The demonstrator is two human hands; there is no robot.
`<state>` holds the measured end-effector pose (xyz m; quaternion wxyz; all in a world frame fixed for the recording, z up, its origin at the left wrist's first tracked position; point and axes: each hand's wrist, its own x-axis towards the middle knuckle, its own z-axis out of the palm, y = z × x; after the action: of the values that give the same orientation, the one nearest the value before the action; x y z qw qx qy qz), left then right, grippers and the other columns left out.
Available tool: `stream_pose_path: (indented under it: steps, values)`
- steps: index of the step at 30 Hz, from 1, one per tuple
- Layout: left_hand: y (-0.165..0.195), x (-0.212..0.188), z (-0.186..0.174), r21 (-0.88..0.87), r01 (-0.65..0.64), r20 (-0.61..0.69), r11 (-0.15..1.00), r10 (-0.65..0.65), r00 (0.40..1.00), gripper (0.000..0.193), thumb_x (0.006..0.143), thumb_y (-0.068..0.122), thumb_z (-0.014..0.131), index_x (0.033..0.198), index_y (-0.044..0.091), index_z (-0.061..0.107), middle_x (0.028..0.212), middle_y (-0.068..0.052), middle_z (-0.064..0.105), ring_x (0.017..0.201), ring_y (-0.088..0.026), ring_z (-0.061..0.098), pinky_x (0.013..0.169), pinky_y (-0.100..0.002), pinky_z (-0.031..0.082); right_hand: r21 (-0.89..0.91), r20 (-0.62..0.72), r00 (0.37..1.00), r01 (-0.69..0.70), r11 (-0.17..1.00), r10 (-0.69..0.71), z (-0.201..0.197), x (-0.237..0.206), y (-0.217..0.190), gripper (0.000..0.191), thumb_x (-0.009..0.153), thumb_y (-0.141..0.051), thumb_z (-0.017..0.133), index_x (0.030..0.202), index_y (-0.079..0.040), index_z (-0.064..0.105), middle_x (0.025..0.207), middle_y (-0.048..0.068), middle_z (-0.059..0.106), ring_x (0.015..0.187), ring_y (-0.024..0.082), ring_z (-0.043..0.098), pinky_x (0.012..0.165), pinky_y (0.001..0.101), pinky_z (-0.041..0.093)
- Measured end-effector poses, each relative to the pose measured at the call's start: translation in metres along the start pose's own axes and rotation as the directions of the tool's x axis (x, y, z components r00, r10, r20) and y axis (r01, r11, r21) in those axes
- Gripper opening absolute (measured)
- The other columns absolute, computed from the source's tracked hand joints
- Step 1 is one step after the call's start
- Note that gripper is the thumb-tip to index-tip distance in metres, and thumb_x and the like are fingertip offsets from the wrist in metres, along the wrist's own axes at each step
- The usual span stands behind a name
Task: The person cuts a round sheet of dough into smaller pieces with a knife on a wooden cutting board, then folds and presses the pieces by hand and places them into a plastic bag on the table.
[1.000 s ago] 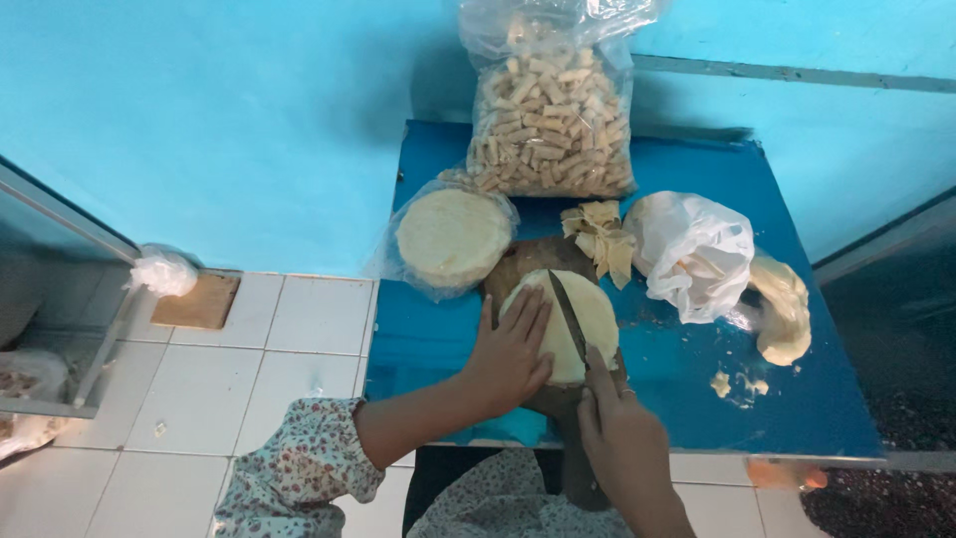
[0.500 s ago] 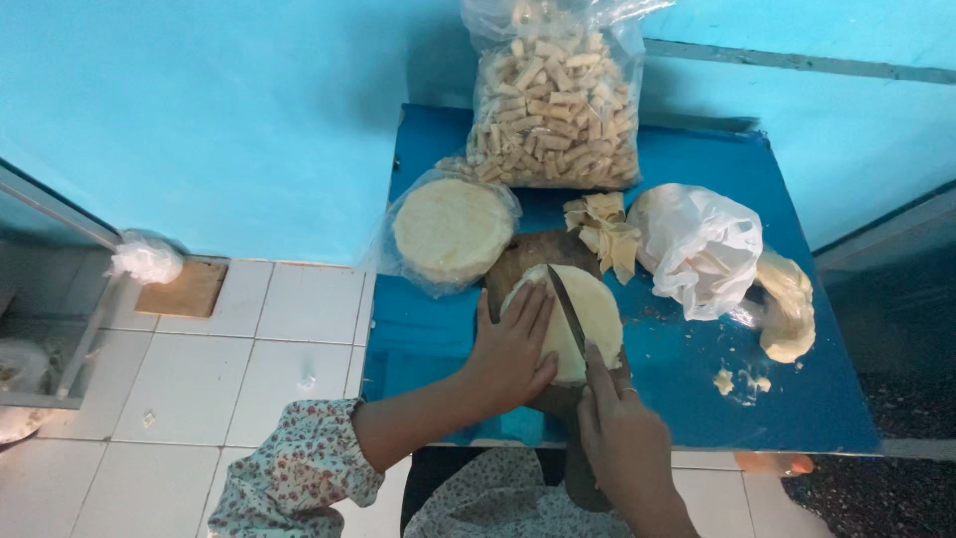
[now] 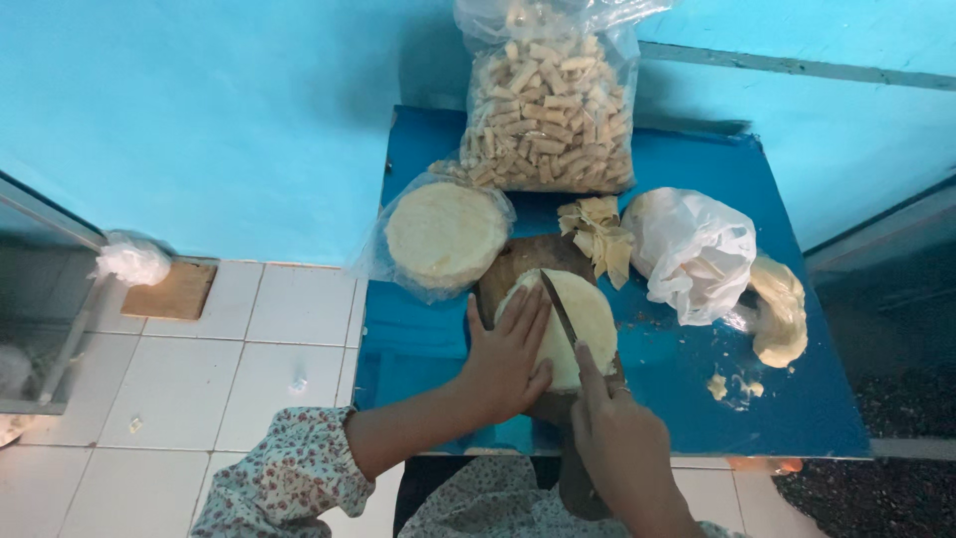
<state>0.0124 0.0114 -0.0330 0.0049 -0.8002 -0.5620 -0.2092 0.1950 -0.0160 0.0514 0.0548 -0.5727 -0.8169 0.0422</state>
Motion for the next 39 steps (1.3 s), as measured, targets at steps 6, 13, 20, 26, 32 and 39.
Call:
stream_pose_path:
  steps: [6,13,20,26,32,39]
  values:
    - [0.001,0.004,0.000,0.023,-0.007,-0.024,1.000,0.008,1.000,0.078,0.096,0.041,0.046,0.156,-0.006,0.030,0.167,-0.024,0.018,0.155,-0.040,0.015,0.105,-0.085,0.006,0.030,0.063,0.998,-0.032,0.999,0.030,0.009,0.016,0.000,0.067,0.091,-0.027,0.063,0.154,-0.018,0.042,0.085,0.021,0.071,0.067,0.036,0.073,0.060,0.0455,0.060]
    - [0.004,0.005,0.000,0.085,0.032,0.030,0.996,-0.035,0.999,0.079,0.095,0.044,0.044,0.155,-0.006,0.028,0.168,-0.022,0.017,0.155,-0.038,0.014,0.106,-0.085,0.005,0.042,-0.052,0.998,0.039,0.998,-0.037,0.003,0.006,0.010,0.070,0.086,-0.022,0.065,0.154,-0.021,0.050,0.083,0.020,0.072,0.063,0.037,0.072,0.055,0.0466,0.058]
    - [0.003,0.007,0.005,0.086,0.019,-0.015,0.996,-0.018,1.000,0.080,0.094,0.044,0.046,0.154,-0.007,0.030,0.165,-0.023,0.020,0.154,-0.040,0.017,0.106,-0.086,0.005,0.027,-0.026,1.000,-0.003,1.000,0.004,0.018,0.020,-0.003,0.068,0.089,-0.025,0.065,0.154,-0.018,0.047,0.080,0.021,0.070,0.062,0.034,0.072,0.054,0.0442,0.058]
    - [0.003,0.008,0.001,0.044,0.037,-0.068,0.998,-0.034,0.997,0.082,0.095,0.042,0.048,0.155,-0.009,0.029,0.168,-0.025,0.021,0.156,-0.039,0.018,0.109,-0.085,0.006,0.019,-0.069,0.997,0.039,0.999,-0.037,0.009,0.013,0.010,0.066,0.088,-0.024,0.066,0.152,-0.021,0.049,0.080,0.020,0.071,0.061,0.037,0.071,0.053,0.0461,0.057]
    - [0.003,0.011,0.002,0.078,0.027,-0.063,0.997,-0.022,0.998,0.080,0.095,0.041,0.048,0.155,-0.009,0.030,0.166,-0.026,0.021,0.155,-0.041,0.018,0.108,-0.085,0.005,0.008,-0.130,0.991,0.043,0.999,-0.042,0.018,0.017,-0.002,0.067,0.085,-0.025,0.068,0.149,-0.017,0.049,0.090,0.025,0.070,0.061,0.037,0.071,0.051,0.0454,0.057]
    - [0.003,0.009,0.000,0.057,0.055,-0.038,0.997,-0.053,0.998,0.082,0.095,0.041,0.048,0.155,-0.010,0.028,0.167,-0.026,0.018,0.155,-0.041,0.018,0.108,-0.085,0.005,0.060,-0.099,0.993,0.070,0.996,-0.064,0.003,0.009,0.008,0.065,0.086,-0.022,0.066,0.149,-0.019,0.051,0.084,0.021,0.071,0.060,0.036,0.071,0.053,0.0457,0.057]
